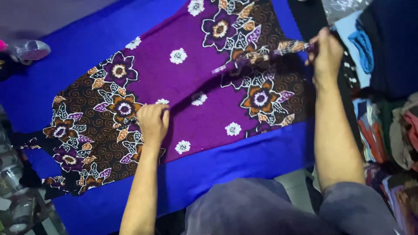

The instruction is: Ironing and folding a purple patterned garment on an ironing board.

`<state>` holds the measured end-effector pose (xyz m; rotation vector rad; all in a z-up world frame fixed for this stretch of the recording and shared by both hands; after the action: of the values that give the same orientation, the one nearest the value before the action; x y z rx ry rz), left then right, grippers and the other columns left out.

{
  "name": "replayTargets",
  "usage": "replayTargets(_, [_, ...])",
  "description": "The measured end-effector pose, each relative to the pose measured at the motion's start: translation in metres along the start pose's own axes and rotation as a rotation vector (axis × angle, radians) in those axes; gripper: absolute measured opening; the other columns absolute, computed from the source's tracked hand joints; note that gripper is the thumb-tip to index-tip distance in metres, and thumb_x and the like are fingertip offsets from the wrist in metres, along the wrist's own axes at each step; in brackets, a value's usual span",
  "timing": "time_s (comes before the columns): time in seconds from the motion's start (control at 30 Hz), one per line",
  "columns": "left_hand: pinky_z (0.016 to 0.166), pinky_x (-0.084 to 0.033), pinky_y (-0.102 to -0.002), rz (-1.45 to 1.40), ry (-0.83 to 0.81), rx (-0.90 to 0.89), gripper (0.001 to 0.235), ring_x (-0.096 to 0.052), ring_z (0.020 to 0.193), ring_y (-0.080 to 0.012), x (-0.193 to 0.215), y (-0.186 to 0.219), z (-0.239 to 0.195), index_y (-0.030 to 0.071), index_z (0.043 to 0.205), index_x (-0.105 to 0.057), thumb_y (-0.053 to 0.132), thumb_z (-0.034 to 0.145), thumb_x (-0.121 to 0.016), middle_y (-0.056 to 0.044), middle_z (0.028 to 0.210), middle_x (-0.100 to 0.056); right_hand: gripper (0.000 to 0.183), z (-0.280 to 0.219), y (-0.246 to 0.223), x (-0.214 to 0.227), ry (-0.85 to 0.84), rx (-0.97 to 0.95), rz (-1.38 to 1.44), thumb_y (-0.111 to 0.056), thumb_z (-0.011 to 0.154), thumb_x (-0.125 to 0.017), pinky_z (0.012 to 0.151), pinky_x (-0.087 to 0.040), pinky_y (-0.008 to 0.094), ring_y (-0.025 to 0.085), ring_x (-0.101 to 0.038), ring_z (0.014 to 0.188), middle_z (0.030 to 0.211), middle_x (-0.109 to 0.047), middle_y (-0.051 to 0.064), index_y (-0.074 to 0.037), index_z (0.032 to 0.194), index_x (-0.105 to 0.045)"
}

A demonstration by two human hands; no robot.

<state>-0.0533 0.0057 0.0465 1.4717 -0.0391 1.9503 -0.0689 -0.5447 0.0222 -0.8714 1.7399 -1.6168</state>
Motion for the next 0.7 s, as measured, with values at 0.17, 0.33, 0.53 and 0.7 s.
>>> replayTargets(0.17, [0.099, -0.045, -0.048, 0.017, -0.081, -0.08, 0.016, -0.064, 0.099, -0.0263, -0.009, 0.018, -0.04, 0.013, 0.098, -0.071, 0.014, 0.083, -0.078, -0.003, 0.094, -0.068, 0.021, -0.072, 0.07, 0.052, 0.114, -0.047, -0.329, -0.02, 0.097, -0.08, 0.053, -0.049, 0.021, 0.004, -0.058, 0.068, 0.085, -0.065, -0.002, -0.005, 0.1, -0.065])
replayTargets(0.33, [0.091, -0.045, -0.044, 0.091, -0.103, -0.103, 0.015, -0.063, 0.093, -0.0275, -0.021, 0.019, -0.056, 0.015, 0.098, -0.074, 0.015, 0.084, -0.078, -0.003, 0.09, -0.066, 0.034, -0.092, 0.092, 0.058, 0.136, -0.06, -0.539, -0.013, 0.087, -0.084, 0.059, -0.05, 0.02, 0.005, -0.063, 0.071, 0.087, -0.069, 0.0, -0.001, 0.115, -0.068])
replayTargets(0.53, [0.088, -0.046, -0.043, 0.031, -0.023, -0.135, 0.011, -0.062, 0.091, -0.0248, -0.004, 0.026, -0.061, 0.015, 0.1, -0.075, 0.018, 0.091, -0.08, -0.002, 0.091, -0.065, 0.027, -0.111, 0.045, 0.063, 0.094, -0.093, -0.373, -0.015, 0.093, -0.081, 0.062, -0.048, 0.024, 0.005, -0.061, 0.074, 0.09, -0.071, 0.0, 0.0, 0.114, -0.072])
replayTargets(0.7, [0.083, -0.046, -0.042, 0.047, -0.054, -0.162, 0.015, -0.063, 0.088, -0.0255, -0.008, 0.031, -0.078, 0.017, 0.097, -0.076, 0.016, 0.082, -0.079, -0.002, 0.088, -0.065, 0.03, -0.126, 0.106, 0.097, 0.089, -0.008, -0.526, -0.012, 0.092, -0.084, 0.071, -0.053, 0.022, 0.006, -0.064, 0.079, 0.094, -0.071, 0.001, 0.003, 0.114, -0.072])
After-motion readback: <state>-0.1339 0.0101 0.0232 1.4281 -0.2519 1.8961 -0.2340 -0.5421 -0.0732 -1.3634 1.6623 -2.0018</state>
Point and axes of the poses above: each hand's wrist, its own z-axis towards the middle knuckle, its own x-axis out of the back of the hand, y = z × x, the point moved 1 cm from there along z, towards the middle knuckle
